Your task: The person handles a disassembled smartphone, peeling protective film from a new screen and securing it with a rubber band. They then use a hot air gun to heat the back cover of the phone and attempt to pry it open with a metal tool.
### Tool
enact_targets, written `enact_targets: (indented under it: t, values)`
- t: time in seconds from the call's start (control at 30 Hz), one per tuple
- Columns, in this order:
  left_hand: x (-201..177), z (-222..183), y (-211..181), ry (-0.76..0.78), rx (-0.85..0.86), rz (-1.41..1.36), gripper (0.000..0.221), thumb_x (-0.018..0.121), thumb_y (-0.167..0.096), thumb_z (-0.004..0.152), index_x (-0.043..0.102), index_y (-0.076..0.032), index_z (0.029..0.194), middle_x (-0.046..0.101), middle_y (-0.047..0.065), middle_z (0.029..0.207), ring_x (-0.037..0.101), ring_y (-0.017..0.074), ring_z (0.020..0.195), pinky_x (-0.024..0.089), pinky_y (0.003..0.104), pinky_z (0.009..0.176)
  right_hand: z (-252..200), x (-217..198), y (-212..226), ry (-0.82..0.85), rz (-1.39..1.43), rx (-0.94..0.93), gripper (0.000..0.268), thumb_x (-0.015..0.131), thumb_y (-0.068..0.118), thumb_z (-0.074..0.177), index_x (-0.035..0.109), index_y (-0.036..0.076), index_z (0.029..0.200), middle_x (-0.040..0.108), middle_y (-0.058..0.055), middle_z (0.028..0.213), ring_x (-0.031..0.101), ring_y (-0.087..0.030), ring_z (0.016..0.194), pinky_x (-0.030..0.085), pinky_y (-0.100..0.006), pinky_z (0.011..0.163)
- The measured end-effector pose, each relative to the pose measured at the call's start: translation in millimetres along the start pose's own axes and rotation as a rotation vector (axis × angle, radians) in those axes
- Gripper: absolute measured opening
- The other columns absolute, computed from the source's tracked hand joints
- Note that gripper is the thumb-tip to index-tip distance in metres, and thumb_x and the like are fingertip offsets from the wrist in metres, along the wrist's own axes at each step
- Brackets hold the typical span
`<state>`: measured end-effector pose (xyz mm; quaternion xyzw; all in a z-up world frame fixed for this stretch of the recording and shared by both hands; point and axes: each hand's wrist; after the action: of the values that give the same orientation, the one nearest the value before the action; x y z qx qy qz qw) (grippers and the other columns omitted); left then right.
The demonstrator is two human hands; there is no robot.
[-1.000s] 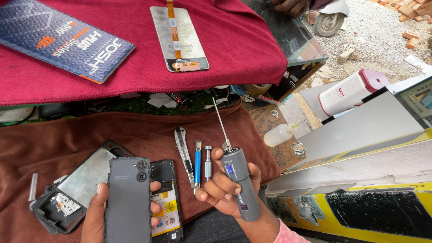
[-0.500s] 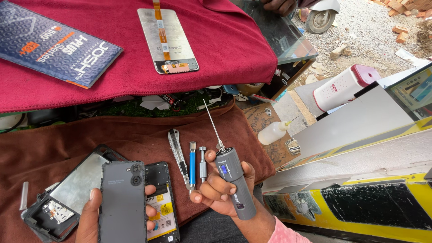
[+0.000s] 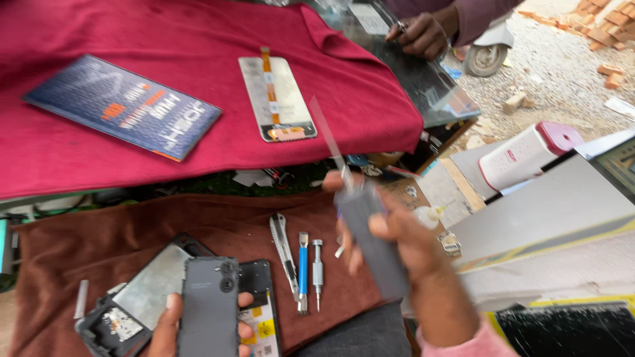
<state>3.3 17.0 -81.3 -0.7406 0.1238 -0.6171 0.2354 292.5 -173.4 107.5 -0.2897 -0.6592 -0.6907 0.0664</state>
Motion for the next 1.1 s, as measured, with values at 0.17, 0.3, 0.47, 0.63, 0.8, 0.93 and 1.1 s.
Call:
enact_targets:
  t: [0.17, 0.3, 0.47, 0.63, 0.8, 0.93, 1.1]
  values:
    - [-4, 6, -1, 0.019, -0.055, -0.121, 0.096, 0.025, -0.073, 0.097, 0.043, 0.008, 0.144, 0.071, 0.034, 0.108, 0.076, 0.0363, 0.079, 0.066, 0.044, 0.066, 69, 21, 92, -0.388, -1.502, -0.397, 0.085, 0.080, 0.027, 0.080, 0.041, 0.001, 0.151, 0.068, -0.022, 0.125, 0.073, -0.031, 0.104, 0.057, -0.041, 0.088]
    - [15, 7, 4, -0.376, 0.030, -0.083, 0.074, 0.030, -0.069, 0.092, 0.044, -0.025, 0.149, 0.070, 0.027, 0.116, 0.076, 0.0374, 0.073, 0.067, 0.045, 0.053, 108, 36, 111, -0.672, -1.663, -0.048, 0.084, 0.085, 0.035, 0.076, 0.047, 0.014, 0.148, 0.071, -0.022, 0.121, 0.071, -0.036, 0.110, 0.053, -0.046, 0.096]
    - [23, 6, 6, -0.218, 0.099, -0.203, 0.069, 0.031, -0.060, 0.096, 0.037, -0.024, 0.154, 0.064, 0.032, 0.120, 0.077, 0.0399, 0.079, 0.067, 0.048, 0.059, 107, 22, 82, -0.595, -1.757, -0.448, 0.060, 0.082, 0.029, 0.084, 0.058, 0.005, 0.134, 0.068, -0.023, 0.119, 0.067, -0.042, 0.109, 0.051, -0.050, 0.094]
    - [23, 0, -3, 0.027, 0.043, -0.333, 0.075, 0.026, -0.065, 0.102, 0.026, -0.017, 0.160, 0.057, 0.034, 0.126, 0.071, 0.0414, 0.097, 0.065, 0.049, 0.076, 44, 5, -12, -0.724, -1.879, -0.933, 0.021, 0.071, 0.012, 0.088, 0.064, 0.006, 0.107, 0.064, -0.014, 0.104, 0.059, -0.036, 0.107, 0.046, -0.053, 0.100]
    - [57, 2, -13, -0.234, 0.029, -0.309, 0.075, 0.029, -0.064, 0.094, 0.035, -0.023, 0.157, 0.056, 0.025, 0.146, 0.071, 0.0437, 0.095, 0.064, 0.055, 0.070, 6, -29, -83, -0.577, -1.776, -0.355, 0.030, 0.077, 0.021, 0.077, 0.070, 0.003, 0.100, 0.067, -0.018, 0.098, 0.060, -0.038, 0.090, 0.048, -0.049, 0.079]
    - [84, 3, -27, 0.096, 0.128, -0.389, 0.070, 0.032, -0.050, 0.101, 0.030, -0.010, 0.158, 0.043, 0.028, 0.153, 0.066, 0.0429, 0.104, 0.060, 0.054, 0.081, -8, -47, -106, -0.647, -1.499, -0.137, 0.026, 0.083, 0.021, 0.078, 0.070, 0.005, 0.093, 0.074, -0.006, 0.087, 0.066, -0.022, 0.082, 0.054, -0.038, 0.076]
    - [118, 2, -48, 0.178, 0.096, -0.594, 0.071, 0.040, -0.055, 0.103, 0.036, -0.005, 0.154, 0.051, 0.028, 0.142, 0.061, 0.0343, 0.102, 0.059, 0.046, 0.078, -28, -37, -124, -0.498, -0.629, -0.107, 0.021, 0.076, 0.007, 0.087, 0.070, -0.002, 0.105, 0.074, -0.011, 0.085, 0.069, -0.014, 0.075, 0.056, -0.026, 0.065]
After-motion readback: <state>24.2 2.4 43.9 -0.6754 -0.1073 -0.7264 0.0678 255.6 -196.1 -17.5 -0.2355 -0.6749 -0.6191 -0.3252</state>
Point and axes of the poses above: each hand's wrist, its own z-axis towards the middle knuckle, its own x-axis out of the palm, y = z × x
